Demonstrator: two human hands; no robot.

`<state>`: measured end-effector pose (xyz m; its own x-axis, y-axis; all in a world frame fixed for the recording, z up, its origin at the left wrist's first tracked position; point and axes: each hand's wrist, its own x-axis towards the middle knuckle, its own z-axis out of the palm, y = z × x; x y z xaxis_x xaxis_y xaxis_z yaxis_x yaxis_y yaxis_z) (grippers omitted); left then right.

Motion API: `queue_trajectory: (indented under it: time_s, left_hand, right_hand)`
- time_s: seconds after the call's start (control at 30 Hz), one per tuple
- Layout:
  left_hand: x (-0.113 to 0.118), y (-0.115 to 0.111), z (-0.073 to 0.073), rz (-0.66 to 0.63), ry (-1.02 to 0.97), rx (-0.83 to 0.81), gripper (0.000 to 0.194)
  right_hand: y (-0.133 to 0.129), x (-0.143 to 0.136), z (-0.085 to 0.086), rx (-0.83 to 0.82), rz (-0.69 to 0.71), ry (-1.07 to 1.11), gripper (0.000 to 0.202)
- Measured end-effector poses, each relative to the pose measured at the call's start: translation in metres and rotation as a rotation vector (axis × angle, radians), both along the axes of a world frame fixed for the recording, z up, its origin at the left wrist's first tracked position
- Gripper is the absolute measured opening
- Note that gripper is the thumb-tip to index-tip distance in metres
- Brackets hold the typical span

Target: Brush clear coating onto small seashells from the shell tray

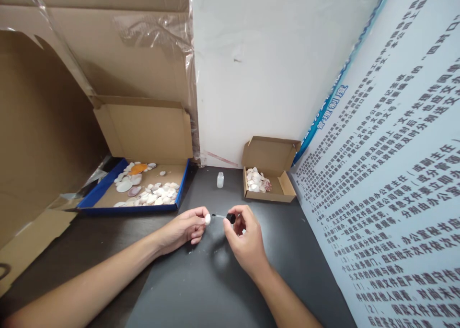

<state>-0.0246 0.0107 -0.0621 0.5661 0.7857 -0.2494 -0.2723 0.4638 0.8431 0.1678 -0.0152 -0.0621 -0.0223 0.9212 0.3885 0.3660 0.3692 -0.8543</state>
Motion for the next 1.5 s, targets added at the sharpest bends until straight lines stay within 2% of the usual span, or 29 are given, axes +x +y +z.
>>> queue_trajectory:
  time_s: [0.13, 0.27, 0.4, 0.53, 0.67, 0.83, 0.93, 1.07, 1.2, 1.33, 1.5]
  left_hand:
    - [-0.0014, 0.0008, -0.0029, -0.021, -0.005, 0.023, 0.021]
    - [-0.0019, 0.0011, -0.0034, -0.039, 0.000, 0.039, 0.019]
    - [-0.0018, 0.0009, -0.0032, -0.037, 0.005, 0.042, 0.022]
    - [-0.0016, 0.0006, -0.0035, -0.040, 0.005, 0.057, 0.020]
    - [-0.0012, 0.0002, -0.0024, -0.032, 0.009, 0.049, 0.022]
    - [-0.0011, 0.0004, -0.0017, -0.037, 0.015, 0.041, 0.020]
    - [-0.0011, 0.0007, -0.0024, -0.032, 0.007, 0.040, 0.019]
    - [-0.0003, 0.0005, -0.0017, -0.029, 0.006, 0.033, 0.018]
    - [0.0008, -0.0001, 0.0009, 0.002, 0.008, 0.010, 0.018]
    - [0.0009, 0.0002, 0.0007, 0.018, 0.005, 0.013, 0.019]
    - [0.0005, 0.0015, -0.0019, 0.027, -0.014, 0.002, 0.016]
  right_hand:
    - [-0.0006, 0.0001, -0.0006, -0.015, 0.062, 0.016, 0.011]
    - [-0.0005, 0.0001, 0.0000, 0.005, -0.008, -0.010, 0.012]
    - [-0.0006, -0.0001, 0.0013, 0.014, 0.051, 0.014, 0.011]
    - [-0.0006, -0.0004, 0.0016, 0.027, 0.004, -0.014, 0.010]
    - [-0.0008, -0.0004, 0.0018, 0.020, 0.056, 0.014, 0.009]
    - [-0.0003, 0.0000, 0.0006, 0.035, 0.004, -0.006, 0.010]
    - [0.0000, 0.0000, -0.0005, 0.018, 0.051, 0.017, 0.010]
    - [0.0001, 0.0002, -0.0009, 0.015, 0.023, -0.008, 0.011]
    - [-0.0001, 0.0005, 0.0006, 0.017, 0.052, -0.011, 0.009]
    - [-0.0007, 0.0000, 0.0026, 0.072, -0.001, -0.077, 0.008]
    - [-0.0012, -0.0009, 0.0019, 0.058, 0.069, -0.042, 0.009]
